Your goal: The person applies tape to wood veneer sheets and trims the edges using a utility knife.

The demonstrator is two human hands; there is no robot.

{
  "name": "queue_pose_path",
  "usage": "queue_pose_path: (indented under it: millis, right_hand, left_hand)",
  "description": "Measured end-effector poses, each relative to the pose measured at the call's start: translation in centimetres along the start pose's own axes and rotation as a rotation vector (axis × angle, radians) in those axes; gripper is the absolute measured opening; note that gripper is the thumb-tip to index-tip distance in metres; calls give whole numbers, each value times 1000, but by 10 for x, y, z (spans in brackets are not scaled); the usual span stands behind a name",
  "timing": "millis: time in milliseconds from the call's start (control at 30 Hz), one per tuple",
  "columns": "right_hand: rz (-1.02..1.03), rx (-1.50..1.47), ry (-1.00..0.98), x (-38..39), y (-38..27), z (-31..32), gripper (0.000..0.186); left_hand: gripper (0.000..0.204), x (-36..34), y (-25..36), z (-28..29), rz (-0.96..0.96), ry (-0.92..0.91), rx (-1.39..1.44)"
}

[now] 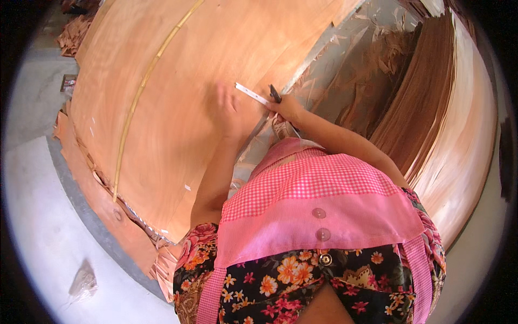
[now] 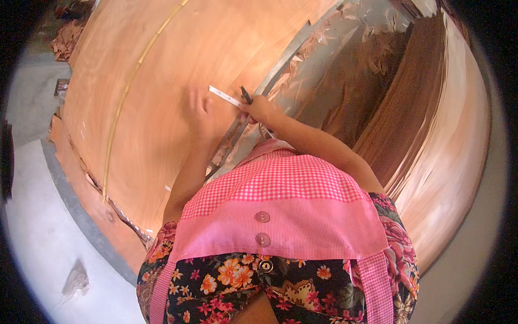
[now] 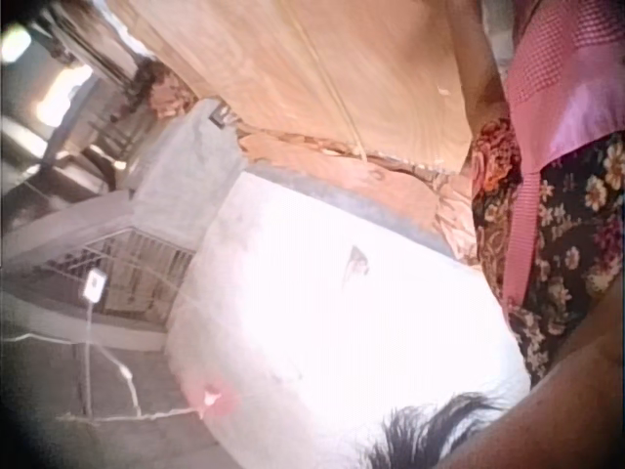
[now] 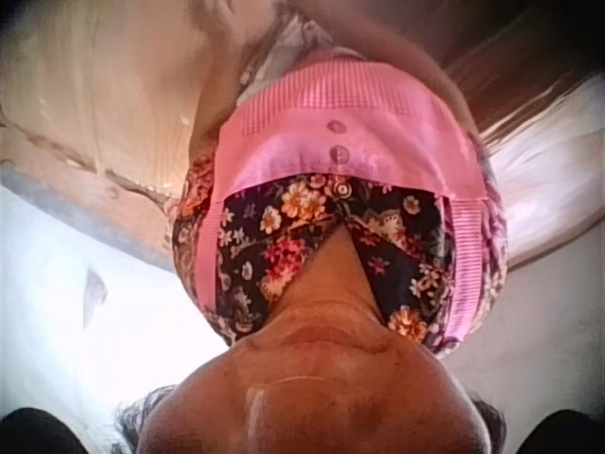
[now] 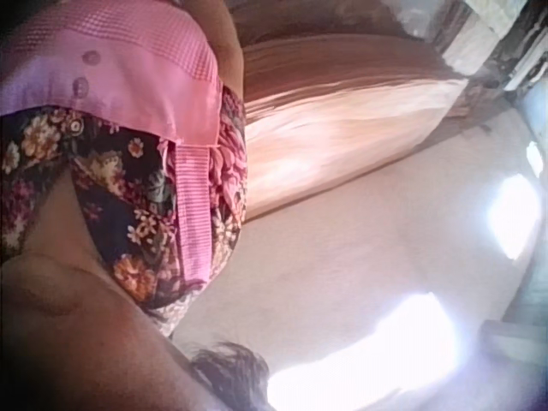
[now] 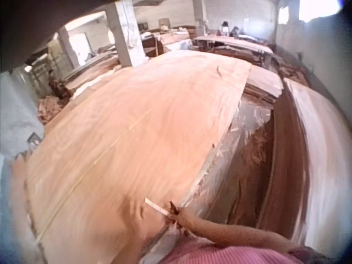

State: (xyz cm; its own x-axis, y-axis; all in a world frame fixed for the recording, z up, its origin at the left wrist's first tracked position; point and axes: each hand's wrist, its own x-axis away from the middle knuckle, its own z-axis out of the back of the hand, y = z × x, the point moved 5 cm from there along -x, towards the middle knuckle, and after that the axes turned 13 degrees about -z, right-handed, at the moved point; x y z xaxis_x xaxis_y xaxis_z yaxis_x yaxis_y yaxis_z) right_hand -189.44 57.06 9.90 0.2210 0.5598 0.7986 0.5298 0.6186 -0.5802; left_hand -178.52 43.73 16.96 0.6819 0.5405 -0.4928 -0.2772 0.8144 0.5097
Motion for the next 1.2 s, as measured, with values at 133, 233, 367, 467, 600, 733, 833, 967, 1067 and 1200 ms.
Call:
queue_pose_path:
  millis: [133,233,367,467,600,733,833,967,1067,1200]
  right_hand:
    - [57,179,40,9,-6,-3,18]
    - [223,585,191,20,-36,-3,18]
    - [369,1328,452,27,-93,47,22]
    - [98,409,314,26,-118,134,24]
    - [123,-81,265,27,-137,199,24]
    - [184,-63,288,15,-166,226,21]
    - [178,-13,243,-14,-180,228,19]
    - [-23,227,227,-45,-161,234,19]
    - [203,138,-77,-46,-170,235,14]
    - [869,1070,366,-10,-222,257,13]
  left_hand:
    - [36,14,27,-11,-493,-430,-298]
    - [36,20,25,-12,-459,-506,-214]
    - [43,10,20,-10,-445,-510,-283]
    - [48,-26,38,-26,-338,-350,-150]
    - [52,-91,92,-106,-290,-312,-94]
    - [54,-144,118,-170,-370,-291,-183]
    - [51,-153,115,-192,-381,-314,-203]
    - [46,-145,122,-216,-497,-357,-323]
    - [43,-145,129,-225,-447,-353,-327]
    - [42,-153,145,-216,-233,-407,-275]
